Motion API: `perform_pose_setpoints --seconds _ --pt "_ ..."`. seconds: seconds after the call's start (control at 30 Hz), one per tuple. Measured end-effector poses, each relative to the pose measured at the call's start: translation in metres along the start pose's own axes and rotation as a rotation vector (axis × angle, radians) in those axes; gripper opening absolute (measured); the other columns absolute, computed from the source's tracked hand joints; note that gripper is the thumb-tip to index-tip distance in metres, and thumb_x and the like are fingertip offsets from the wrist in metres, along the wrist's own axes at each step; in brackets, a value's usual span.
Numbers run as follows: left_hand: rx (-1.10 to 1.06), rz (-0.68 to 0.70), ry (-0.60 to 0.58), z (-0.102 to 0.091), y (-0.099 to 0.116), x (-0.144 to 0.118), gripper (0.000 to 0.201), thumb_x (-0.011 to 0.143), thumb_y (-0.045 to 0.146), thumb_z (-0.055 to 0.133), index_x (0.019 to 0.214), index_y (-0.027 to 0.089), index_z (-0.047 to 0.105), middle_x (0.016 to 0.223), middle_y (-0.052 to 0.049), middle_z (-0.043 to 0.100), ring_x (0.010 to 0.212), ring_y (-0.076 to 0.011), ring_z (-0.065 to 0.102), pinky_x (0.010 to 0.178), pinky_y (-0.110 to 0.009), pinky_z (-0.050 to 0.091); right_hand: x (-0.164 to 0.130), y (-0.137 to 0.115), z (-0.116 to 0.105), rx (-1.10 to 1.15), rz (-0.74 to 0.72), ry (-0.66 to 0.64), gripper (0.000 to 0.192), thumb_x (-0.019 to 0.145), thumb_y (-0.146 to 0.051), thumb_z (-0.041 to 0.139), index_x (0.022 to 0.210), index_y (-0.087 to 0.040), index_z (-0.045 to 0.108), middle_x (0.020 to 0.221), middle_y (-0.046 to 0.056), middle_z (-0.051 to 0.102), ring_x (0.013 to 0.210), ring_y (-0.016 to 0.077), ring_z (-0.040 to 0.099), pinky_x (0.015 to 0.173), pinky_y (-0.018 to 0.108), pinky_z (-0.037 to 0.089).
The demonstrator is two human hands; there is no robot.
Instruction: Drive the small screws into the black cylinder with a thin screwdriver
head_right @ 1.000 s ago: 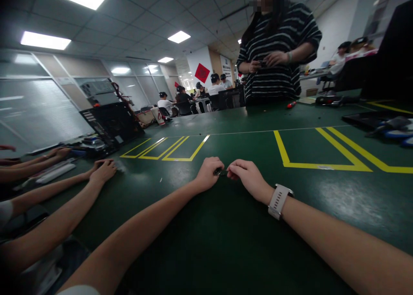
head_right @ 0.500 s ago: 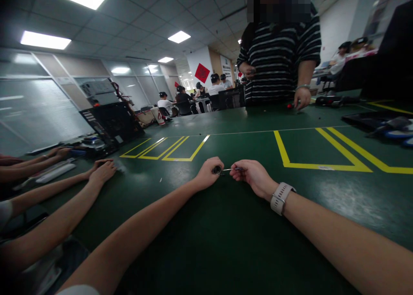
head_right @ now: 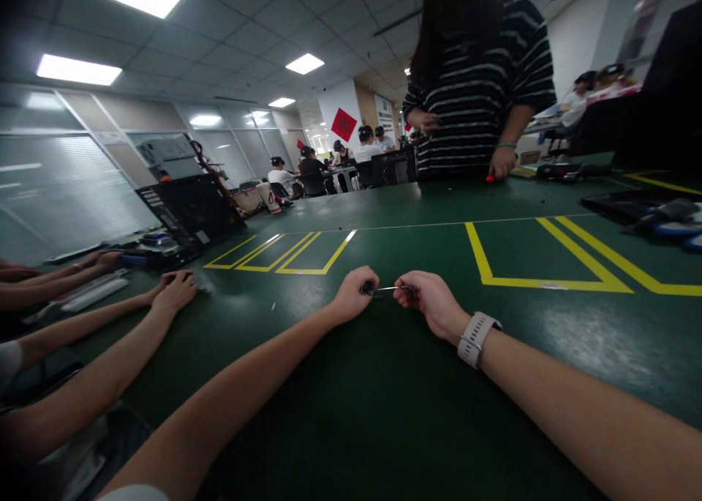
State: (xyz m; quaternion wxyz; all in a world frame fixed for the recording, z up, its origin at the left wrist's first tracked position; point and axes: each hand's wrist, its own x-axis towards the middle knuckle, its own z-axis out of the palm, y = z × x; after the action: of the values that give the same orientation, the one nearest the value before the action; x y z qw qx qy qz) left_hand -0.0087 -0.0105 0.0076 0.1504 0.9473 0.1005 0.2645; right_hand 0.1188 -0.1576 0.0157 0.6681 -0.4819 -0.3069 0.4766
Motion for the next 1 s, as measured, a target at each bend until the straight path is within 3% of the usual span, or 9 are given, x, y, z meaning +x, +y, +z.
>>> perform_pose_setpoints --seconds 0.43,0.63,0.73,0.87,1.0 --pt "0.001 -0.118 0.039 0.002 -0.003 0.000 0.016 0.065 0.002 0.049 0.071 0.015 0.055 0.074 0.000 0.053 0.071 -0.0130 0.050 0.067 -0.026 0.041 0.000 0.002 0.000 -0.007 -0.100 0.100 0.016 0.072 -0.031 0.057 0.063 -0.018 0.060 0.063 0.002 0.057 0.059 0.0151 0.051 0.058 0.031 0.040" --pt "-0.038 -0.170 0.081 0.001 -0.006 -0.003 0.017 0.064 0.007 0.056 0.078 0.016 0.054 0.081 -0.001 0.054 0.077 -0.0146 0.052 0.071 -0.028 0.043 0.006 0.009 -0.006 -0.061 -0.198 0.227 0.013 0.068 -0.031 0.066 0.075 -0.021 0.061 0.078 0.003 0.058 0.072 0.0170 0.053 0.065 0.032 0.044" --pt "-0.050 -0.099 0.049 -0.007 -0.008 -0.006 0.016 0.067 0.015 0.062 0.081 0.016 0.055 0.084 -0.002 0.055 0.082 -0.0159 0.051 0.077 -0.030 0.042 0.005 0.009 -0.005 -0.154 -0.181 0.248 0.017 0.069 -0.030 0.066 0.083 -0.022 0.061 0.086 0.003 0.058 0.078 0.0185 0.054 0.069 0.034 0.045" --pt "-0.121 -0.061 -0.014 -0.018 -0.011 -0.007 0.031 0.069 0.036 0.067 0.089 0.016 0.053 0.090 -0.004 0.053 0.085 -0.0163 0.050 0.078 -0.029 0.041 0.001 0.005 0.002 -0.254 -0.151 0.203 0.020 0.080 -0.034 0.054 0.094 -0.021 0.060 0.089 0.006 0.061 0.083 0.0202 0.057 0.071 0.035 0.045" --pt "-0.090 -0.025 -0.161 -0.017 -0.013 -0.006 0.038 0.066 0.047 0.066 0.079 0.015 0.050 0.084 -0.003 0.049 0.079 -0.0152 0.046 0.072 -0.027 0.040 -0.002 0.002 0.007 -0.415 -0.173 0.189 0.017 0.078 -0.031 0.055 0.089 -0.019 0.061 0.090 0.007 0.061 0.084 0.0211 0.057 0.071 0.036 0.045"
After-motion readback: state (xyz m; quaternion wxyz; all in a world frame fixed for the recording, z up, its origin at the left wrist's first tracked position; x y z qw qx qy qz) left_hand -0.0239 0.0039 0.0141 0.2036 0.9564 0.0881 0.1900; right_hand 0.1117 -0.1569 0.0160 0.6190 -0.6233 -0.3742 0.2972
